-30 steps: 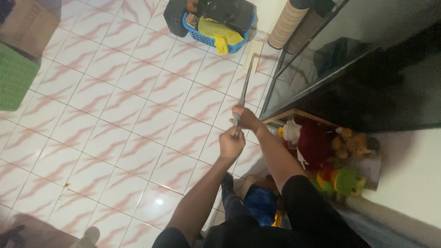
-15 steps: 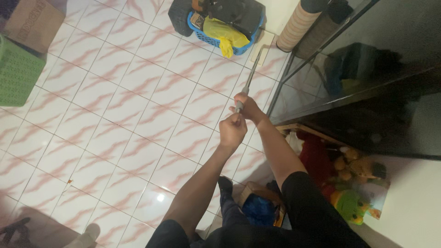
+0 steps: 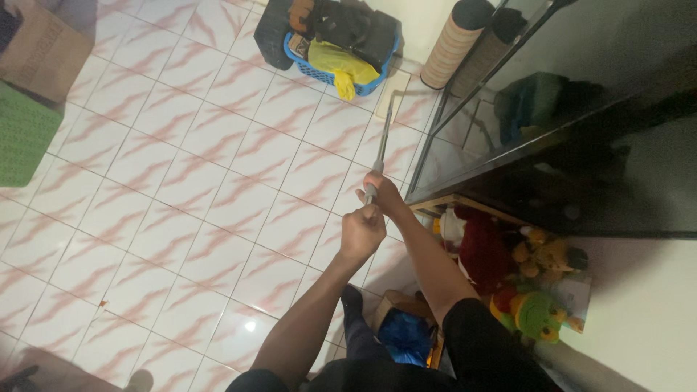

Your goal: The person attaches a cloth to a mop head, dips it into a bucket, and then mops the tiled floor in a room.

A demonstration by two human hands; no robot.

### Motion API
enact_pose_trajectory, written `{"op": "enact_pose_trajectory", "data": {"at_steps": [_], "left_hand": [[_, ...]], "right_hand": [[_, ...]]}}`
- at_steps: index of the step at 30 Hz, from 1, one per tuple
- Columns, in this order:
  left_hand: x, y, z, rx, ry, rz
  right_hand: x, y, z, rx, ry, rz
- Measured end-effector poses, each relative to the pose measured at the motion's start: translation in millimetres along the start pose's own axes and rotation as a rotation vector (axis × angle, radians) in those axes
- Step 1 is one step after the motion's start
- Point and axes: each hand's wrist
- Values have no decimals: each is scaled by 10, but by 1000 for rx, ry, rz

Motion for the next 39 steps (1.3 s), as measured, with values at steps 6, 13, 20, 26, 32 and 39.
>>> {"op": "enact_pose_trajectory", "data": {"at_steps": [6,13,20,26,32,39], "left_hand": [[-4,93,90,-46,-18,31],[5,184,190,-117,-38,54],[64,330,245,-141,-59,116],[157,252,254,-155,-86,90],[113,213,266,-78,-91,17],[-177,345,660,-6,-112,-69]], "right_hand": [[28,15,157,71,5,-109],[-72,-95,322,92,12,1],[-136,-4,472,119,26,64],[-153,162,565,104,72,76],[-30,228,609,43,117,-68],[301,-136,827,-11,179,-77]]}}
Point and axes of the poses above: each hand's wrist, its own z-axis away from the middle knuckle, its own x-axis out of the palm, y = z × x, and after that the axes turned 9 degrees about -y, right-handed
